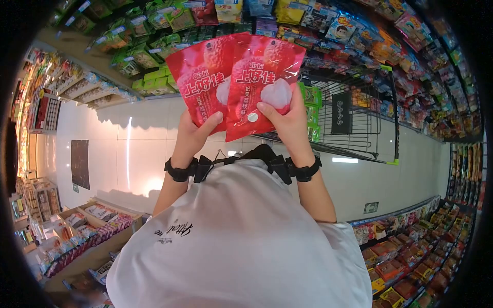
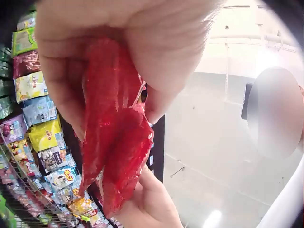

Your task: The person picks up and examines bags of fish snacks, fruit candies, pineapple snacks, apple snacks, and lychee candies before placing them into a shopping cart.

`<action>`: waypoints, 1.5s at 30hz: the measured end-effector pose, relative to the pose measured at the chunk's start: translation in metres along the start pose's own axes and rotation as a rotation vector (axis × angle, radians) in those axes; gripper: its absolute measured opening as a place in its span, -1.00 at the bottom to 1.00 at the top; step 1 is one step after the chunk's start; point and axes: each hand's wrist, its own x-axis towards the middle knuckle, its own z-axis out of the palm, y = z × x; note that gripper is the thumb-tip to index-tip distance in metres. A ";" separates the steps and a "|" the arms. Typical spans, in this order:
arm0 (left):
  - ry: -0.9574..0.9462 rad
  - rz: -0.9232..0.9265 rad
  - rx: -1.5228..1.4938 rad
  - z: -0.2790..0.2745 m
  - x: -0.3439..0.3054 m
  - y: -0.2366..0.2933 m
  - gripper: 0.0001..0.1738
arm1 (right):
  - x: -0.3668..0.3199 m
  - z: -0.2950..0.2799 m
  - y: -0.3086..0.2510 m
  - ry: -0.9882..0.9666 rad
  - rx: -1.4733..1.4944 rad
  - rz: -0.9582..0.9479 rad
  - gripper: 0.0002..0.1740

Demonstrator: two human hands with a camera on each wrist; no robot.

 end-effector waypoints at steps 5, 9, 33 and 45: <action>-0.007 0.141 0.078 -0.014 -0.003 -0.004 -0.60 | -0.004 0.005 0.001 0.033 0.031 0.047 -0.60; 0.014 0.180 0.005 -0.019 -0.006 -0.007 -0.58 | -0.004 0.006 0.003 -0.072 0.175 0.143 -0.83; -0.022 0.496 0.190 -0.037 0.008 -0.013 -0.43 | 0.011 0.022 0.002 -0.550 -0.211 -0.337 -0.69; -0.174 0.390 0.018 -0.045 0.016 -0.013 -0.39 | 0.009 0.017 0.016 -0.551 -0.141 -0.069 -0.62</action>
